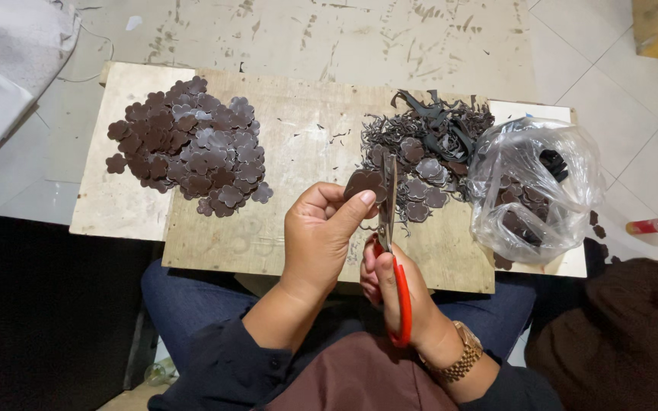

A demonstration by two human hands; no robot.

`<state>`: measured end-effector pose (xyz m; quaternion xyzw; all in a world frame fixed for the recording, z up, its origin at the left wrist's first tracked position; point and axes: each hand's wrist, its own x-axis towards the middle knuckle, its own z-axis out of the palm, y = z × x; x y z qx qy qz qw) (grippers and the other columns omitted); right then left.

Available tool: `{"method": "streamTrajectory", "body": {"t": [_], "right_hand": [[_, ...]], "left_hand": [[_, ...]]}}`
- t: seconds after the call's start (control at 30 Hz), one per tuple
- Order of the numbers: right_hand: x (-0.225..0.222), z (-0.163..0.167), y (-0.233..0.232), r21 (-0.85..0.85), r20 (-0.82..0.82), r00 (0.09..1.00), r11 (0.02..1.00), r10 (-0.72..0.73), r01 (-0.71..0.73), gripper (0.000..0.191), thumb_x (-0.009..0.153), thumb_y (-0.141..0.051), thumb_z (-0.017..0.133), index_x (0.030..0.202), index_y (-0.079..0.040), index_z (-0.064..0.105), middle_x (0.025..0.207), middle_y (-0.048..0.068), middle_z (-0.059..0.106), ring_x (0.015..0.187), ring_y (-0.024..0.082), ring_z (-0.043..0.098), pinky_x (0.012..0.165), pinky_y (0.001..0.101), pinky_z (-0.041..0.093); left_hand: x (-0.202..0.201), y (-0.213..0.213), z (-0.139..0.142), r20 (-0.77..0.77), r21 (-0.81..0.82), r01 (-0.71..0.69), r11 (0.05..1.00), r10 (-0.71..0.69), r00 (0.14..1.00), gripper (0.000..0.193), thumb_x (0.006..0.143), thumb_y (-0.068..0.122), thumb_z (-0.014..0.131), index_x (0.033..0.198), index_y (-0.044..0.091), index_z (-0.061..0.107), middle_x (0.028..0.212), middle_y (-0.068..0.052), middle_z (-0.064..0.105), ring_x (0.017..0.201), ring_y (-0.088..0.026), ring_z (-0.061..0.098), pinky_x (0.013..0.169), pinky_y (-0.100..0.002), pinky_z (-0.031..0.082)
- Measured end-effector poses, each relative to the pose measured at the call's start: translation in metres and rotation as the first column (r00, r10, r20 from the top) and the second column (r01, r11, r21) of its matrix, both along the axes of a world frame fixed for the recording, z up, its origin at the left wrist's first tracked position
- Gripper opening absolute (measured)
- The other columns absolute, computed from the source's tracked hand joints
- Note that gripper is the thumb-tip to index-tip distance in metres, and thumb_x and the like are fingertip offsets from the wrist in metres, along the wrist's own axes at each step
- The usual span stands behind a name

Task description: The person trims the edges of dark brown flower-shaped leather pieces using red-handled scissors. They hold each piece in the left hand and carefully cut around the perimeter, then place the trimmed piece onto a growing pile on the left side of the table.

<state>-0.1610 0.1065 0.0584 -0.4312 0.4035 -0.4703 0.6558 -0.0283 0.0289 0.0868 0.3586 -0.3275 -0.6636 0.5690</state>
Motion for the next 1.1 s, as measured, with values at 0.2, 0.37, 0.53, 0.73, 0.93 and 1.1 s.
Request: {"method": "streamTrajectory", "body": {"t": [0.2,0.37,0.53,0.73,0.93,1.1], "right_hand": [[-0.003,0.003,0.001,0.027,-0.061,0.998,0.999,0.027,-0.026,0.052,0.102,-0.06,0.045,0.097,-0.008,0.046,0.077,-0.003,0.038,0.062,0.008,0.035,0.052,0.0229,0.032],[-0.006,0.003,0.001,0.095,-0.084,0.995,0.995,0.049,-0.041,0.053,0.098,-0.063,0.047,0.097,-0.01,0.048,0.077,-0.004,0.041,0.062,0.006,0.036,0.051,0.0225,0.031],[-0.008,0.001,0.003,0.091,-0.084,0.994,0.994,0.064,-0.057,0.051,0.099,-0.061,0.05,0.095,-0.01,0.047,0.075,-0.004,0.04,0.061,0.006,0.034,0.05,0.0225,0.03],[-0.01,0.0,0.002,0.065,-0.148,0.985,0.995,0.089,-0.08,0.053,0.1,-0.062,0.048,0.093,-0.01,0.047,0.073,-0.003,0.041,0.06,0.007,0.036,0.051,0.023,0.033],[-0.015,-0.002,-0.004,0.045,-0.189,0.974,0.992,0.127,-0.121,0.057,0.098,-0.064,0.048,0.103,-0.007,0.053,0.082,-0.002,0.049,0.07,0.008,0.045,0.062,0.0233,0.043],[-0.017,-0.002,-0.004,0.033,-0.176,0.976,0.991,0.131,-0.127,0.058,0.099,-0.065,0.046,0.104,-0.007,0.054,0.085,-0.002,0.051,0.074,0.007,0.047,0.065,0.0229,0.044]], "left_hand": [[0.007,-0.003,-0.005,-0.048,-0.008,0.008,1.0,-0.008,0.999,0.013,0.092,0.005,0.076,0.097,0.0,0.066,0.091,-0.009,0.074,0.082,-0.011,0.069,0.078,-0.025,0.057],[0.011,-0.006,-0.007,-0.061,-0.028,0.023,0.999,-0.025,0.998,0.012,0.093,0.003,0.075,0.098,0.0,0.064,0.094,-0.01,0.074,0.084,-0.013,0.07,0.08,-0.027,0.058],[0.014,-0.007,-0.007,-0.085,-0.048,0.028,0.998,-0.032,0.996,0.011,0.093,0.003,0.072,0.099,-0.001,0.063,0.097,-0.01,0.074,0.086,-0.014,0.072,0.082,-0.03,0.061],[0.018,-0.009,-0.005,-0.039,-0.066,0.021,0.998,-0.023,0.999,0.009,0.094,0.0,0.071,0.1,-0.002,0.064,0.096,-0.011,0.075,0.085,-0.013,0.072,0.082,-0.028,0.062],[0.022,-0.009,-0.004,0.02,-0.078,0.071,0.994,-0.069,0.997,0.011,0.092,-0.002,0.073,0.098,-0.002,0.064,0.091,-0.009,0.074,0.081,-0.01,0.07,0.076,-0.025,0.061],[0.021,-0.008,-0.005,0.068,-0.088,0.08,0.993,-0.075,0.995,0.011,0.092,-0.001,0.074,0.096,-0.002,0.064,0.088,-0.006,0.072,0.078,-0.008,0.067,0.073,-0.023,0.058]]}}
